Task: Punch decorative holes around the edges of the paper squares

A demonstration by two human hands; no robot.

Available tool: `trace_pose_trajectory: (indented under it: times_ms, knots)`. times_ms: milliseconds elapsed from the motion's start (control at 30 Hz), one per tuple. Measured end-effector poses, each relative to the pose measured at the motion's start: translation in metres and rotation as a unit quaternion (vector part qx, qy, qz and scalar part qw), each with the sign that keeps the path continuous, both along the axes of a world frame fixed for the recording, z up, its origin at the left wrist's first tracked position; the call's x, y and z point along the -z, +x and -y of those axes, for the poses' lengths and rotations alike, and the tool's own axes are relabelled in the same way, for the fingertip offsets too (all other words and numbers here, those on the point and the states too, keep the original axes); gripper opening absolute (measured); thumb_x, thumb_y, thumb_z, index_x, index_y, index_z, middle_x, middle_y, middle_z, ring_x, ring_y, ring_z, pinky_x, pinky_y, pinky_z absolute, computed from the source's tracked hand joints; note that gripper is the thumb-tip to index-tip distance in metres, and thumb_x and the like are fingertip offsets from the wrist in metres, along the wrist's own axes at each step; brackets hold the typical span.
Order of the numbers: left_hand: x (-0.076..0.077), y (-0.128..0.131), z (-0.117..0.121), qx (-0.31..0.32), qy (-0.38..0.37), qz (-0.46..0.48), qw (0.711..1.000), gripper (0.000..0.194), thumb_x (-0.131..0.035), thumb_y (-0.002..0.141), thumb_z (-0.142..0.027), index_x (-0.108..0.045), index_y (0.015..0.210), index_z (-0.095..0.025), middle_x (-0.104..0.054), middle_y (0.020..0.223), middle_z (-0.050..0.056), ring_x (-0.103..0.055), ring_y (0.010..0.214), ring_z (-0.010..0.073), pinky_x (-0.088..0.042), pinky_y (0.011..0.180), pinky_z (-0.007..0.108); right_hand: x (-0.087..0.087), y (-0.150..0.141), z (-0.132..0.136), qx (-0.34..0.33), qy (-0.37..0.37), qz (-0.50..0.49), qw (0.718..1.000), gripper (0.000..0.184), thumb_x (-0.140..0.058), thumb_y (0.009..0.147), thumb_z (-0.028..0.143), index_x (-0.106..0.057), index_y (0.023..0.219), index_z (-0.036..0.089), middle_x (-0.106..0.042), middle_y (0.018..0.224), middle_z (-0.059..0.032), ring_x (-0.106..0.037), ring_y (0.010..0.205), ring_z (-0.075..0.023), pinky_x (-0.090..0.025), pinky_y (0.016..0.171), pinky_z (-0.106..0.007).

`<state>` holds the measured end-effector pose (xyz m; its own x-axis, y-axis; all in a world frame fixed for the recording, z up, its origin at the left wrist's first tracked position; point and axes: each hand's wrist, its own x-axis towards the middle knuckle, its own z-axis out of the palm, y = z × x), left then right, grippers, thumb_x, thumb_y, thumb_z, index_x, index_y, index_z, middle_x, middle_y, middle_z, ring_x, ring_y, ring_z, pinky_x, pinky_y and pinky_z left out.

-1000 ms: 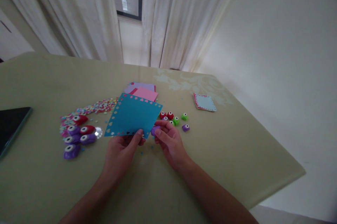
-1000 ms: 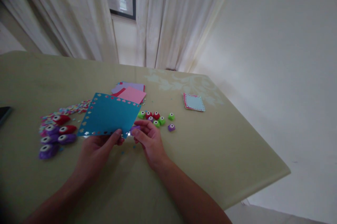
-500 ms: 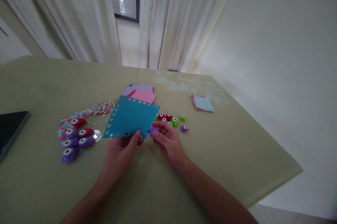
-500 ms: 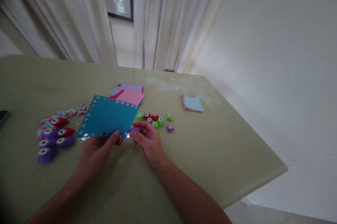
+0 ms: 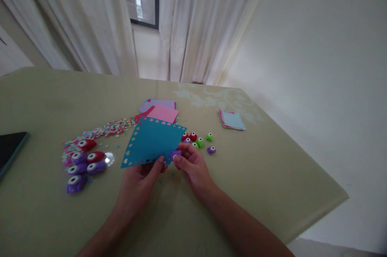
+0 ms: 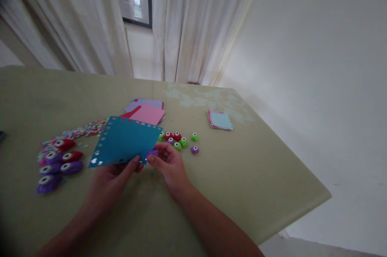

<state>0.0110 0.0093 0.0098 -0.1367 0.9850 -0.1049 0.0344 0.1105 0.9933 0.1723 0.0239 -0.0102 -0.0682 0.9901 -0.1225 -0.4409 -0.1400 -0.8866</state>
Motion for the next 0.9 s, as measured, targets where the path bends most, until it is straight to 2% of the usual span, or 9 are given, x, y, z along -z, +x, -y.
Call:
trace_pose_trajectory:
  times_ms: [100,233,467,700,900]
  knots:
    - [0.0007,0.0013,0.0006,0.019,0.005,0.005,1.0,0.038,-0.08,0.075,-0.057,-0.075,0.081,-0.02,-0.08,0.073,0.009,-0.079,0.069,0.0288,-0.065,0.066,0.035,0.0001,0.0001,0.001,0.002,-0.013,-0.009,1.0,0.043,-0.1,0.068,0.039,-0.073,0.098,0.022,-0.072,0.082,0.0022,-0.061,0.069,-0.0117,-0.048,0.064,-0.023]
    - [0.0013,0.0032,0.0004,0.051,0.026,0.01,0.998,0.033,-0.077,0.08,-0.052,-0.074,0.082,-0.02,-0.08,0.075,0.008,-0.08,0.073,0.0286,-0.066,0.07,0.036,-0.0046,0.0005,0.0018,0.009,-0.016,-0.012,1.0,0.041,-0.099,0.069,0.04,-0.072,0.094,0.022,-0.071,0.084,0.0026,-0.061,0.071,-0.0119,-0.05,0.068,-0.024]
    - [0.004,0.0034,-0.0013,0.057,0.04,0.025,0.997,0.03,-0.078,0.082,-0.048,-0.075,0.092,-0.02,-0.081,0.08,0.006,-0.08,0.076,0.0273,-0.067,0.072,0.036,-0.0078,0.0032,-0.003,-0.01,-0.039,0.009,0.999,0.046,-0.099,0.068,0.046,-0.078,0.1,0.021,-0.074,0.088,-0.0003,-0.055,0.067,-0.01,-0.038,0.055,-0.021]
    - [0.0027,0.0026,-0.0021,0.077,0.041,0.03,0.996,0.033,-0.077,0.083,-0.05,-0.076,0.094,-0.019,-0.081,0.083,0.008,-0.079,0.078,0.0278,-0.065,0.072,0.037,-0.0036,0.0058,-0.0056,-0.026,-0.049,0.032,0.998,0.047,-0.101,0.063,0.046,-0.076,0.094,0.021,-0.07,0.079,0.0022,-0.05,0.061,-0.0088,-0.036,0.053,-0.022]
    - [0.0082,0.0008,-0.0028,0.108,0.035,0.01,0.993,0.034,-0.075,0.084,-0.054,-0.074,0.086,-0.02,-0.08,0.08,0.008,-0.079,0.082,0.0298,-0.064,0.078,0.04,-0.0037,0.0081,-0.0075,-0.056,-0.047,0.044,0.996,0.051,-0.102,0.061,0.046,-0.077,0.097,0.021,-0.071,0.084,0.0004,-0.052,0.065,-0.011,-0.036,0.057,-0.025]
